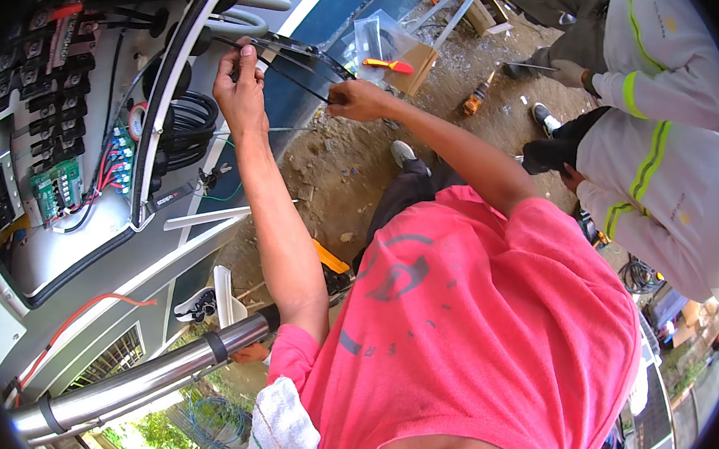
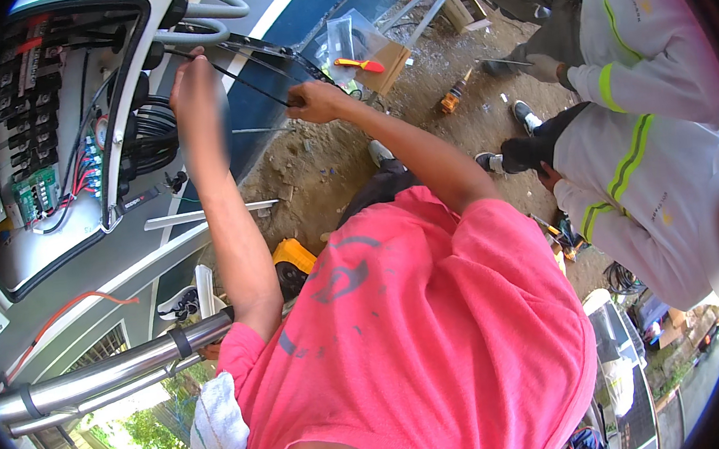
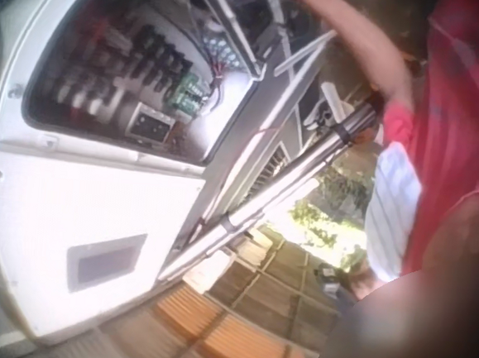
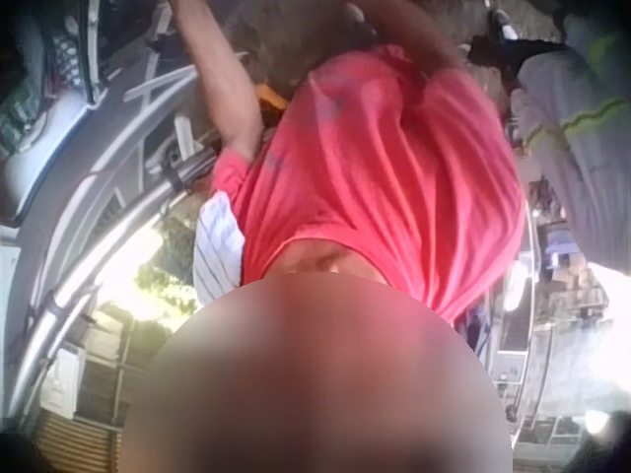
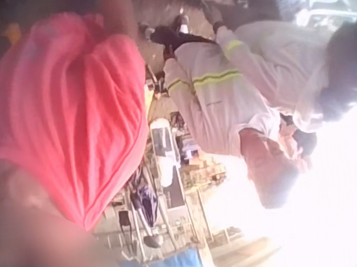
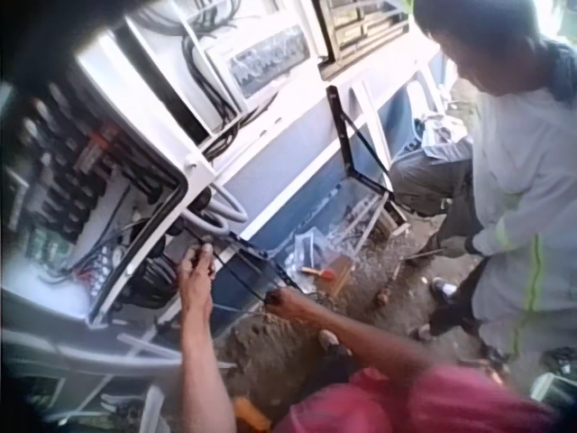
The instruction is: The person unpacks a coiled black cable from a plastic bag, strips the ends, and routes it into an open electrical cabinet. They then connect the cable to terminals inside the cabinet while other workers stand nearby.
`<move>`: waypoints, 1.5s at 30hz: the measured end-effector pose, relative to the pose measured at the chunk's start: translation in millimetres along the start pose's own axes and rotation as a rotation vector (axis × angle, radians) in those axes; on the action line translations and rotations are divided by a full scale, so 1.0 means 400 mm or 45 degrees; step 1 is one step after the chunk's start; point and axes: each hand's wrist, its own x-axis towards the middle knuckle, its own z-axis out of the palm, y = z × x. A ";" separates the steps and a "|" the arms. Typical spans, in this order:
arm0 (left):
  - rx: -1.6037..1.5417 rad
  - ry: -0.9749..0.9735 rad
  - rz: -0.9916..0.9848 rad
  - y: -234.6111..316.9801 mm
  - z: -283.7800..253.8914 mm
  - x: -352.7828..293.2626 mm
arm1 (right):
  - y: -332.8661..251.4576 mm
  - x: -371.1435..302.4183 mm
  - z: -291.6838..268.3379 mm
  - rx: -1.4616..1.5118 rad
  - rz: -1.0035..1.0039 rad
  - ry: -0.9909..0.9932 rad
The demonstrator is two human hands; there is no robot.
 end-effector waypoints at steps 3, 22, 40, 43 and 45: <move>0.005 0.035 0.001 -0.016 0.005 0.000 | 0.110 -0.129 0.010 -0.238 0.131 -0.185; 0.170 0.175 0.142 -0.049 0.036 0.042 | 0.502 -0.842 0.000 -0.595 0.966 -0.174; 0.264 -0.856 -0.620 -0.674 0.196 -0.647 | 0.283 -0.724 -0.063 -0.642 0.862 -0.091; 0.446 -1.004 -0.525 -0.793 0.189 -0.674 | 0.303 -0.718 -0.050 -0.569 0.761 -0.145; 0.642 -1.128 -0.463 -0.869 0.154 -0.678 | 0.327 -0.716 -0.042 -0.620 0.708 -0.177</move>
